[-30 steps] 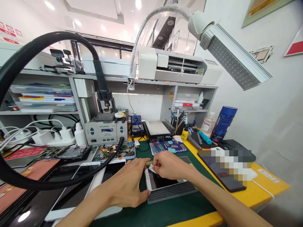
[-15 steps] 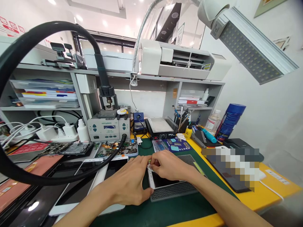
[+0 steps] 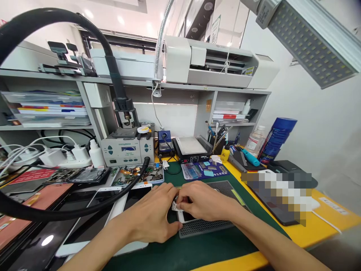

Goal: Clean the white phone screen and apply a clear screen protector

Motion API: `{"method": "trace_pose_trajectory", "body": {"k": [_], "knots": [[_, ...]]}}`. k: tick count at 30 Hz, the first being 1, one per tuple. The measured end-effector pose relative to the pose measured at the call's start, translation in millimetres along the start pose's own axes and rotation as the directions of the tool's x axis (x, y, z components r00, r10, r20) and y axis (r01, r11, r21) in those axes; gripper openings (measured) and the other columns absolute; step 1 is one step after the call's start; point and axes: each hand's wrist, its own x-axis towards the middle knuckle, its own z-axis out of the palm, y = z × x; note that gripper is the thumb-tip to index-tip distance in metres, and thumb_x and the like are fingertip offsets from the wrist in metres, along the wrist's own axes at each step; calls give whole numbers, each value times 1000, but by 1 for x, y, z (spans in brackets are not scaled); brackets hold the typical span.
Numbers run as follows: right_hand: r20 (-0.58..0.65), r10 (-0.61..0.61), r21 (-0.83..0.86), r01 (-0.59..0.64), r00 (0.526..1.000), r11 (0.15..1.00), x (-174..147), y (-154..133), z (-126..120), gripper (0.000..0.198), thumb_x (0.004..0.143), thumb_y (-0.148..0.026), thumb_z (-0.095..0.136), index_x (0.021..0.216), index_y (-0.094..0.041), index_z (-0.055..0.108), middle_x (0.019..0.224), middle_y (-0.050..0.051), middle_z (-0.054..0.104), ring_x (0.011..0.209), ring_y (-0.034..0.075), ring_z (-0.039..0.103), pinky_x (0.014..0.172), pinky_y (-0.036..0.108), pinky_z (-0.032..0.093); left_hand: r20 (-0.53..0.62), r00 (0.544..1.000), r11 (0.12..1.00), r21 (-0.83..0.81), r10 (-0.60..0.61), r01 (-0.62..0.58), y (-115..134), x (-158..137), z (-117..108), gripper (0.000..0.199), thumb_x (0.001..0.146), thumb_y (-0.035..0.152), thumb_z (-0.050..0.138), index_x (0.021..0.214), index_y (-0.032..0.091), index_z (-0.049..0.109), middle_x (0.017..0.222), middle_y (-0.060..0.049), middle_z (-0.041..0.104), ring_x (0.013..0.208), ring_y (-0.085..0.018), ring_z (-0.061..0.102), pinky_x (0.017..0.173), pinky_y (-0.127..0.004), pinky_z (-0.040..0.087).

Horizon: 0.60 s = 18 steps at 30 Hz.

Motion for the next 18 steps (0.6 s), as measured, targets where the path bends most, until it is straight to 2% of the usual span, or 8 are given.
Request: {"method": "trace_pose_trajectory", "body": {"k": [3,7,18], "knots": [[13,12,11,-12,1000,1000,-2,-2,0,16,87,-19,57,78,-17,70,79,4,69,70,14,56,60,23,31,17,1000,1000,13,12,-13,-2,1,-1,24,76,40,62,90,22,53,98,-4,53,92,-25,53,79,-36,45],[18,16,8,-16,1000,1000,-5,-5,-3,16,87,-18,57,78,-17,70,79,4,70,69,14,56,59,23,31,53,998,1000,-1,22,-22,-3,0,-2,26,75,36,62,96,22,57,101,-5,53,95,-25,54,83,-36,46],[65,-12,37,10,998,999,-7,-8,-6,13,85,-16,60,84,-19,73,85,2,71,77,16,61,65,22,36,41,998,999,-2,39,-39,-3,-1,-1,29,70,24,58,99,24,59,104,-5,56,99,-26,56,88,-35,47]]}}
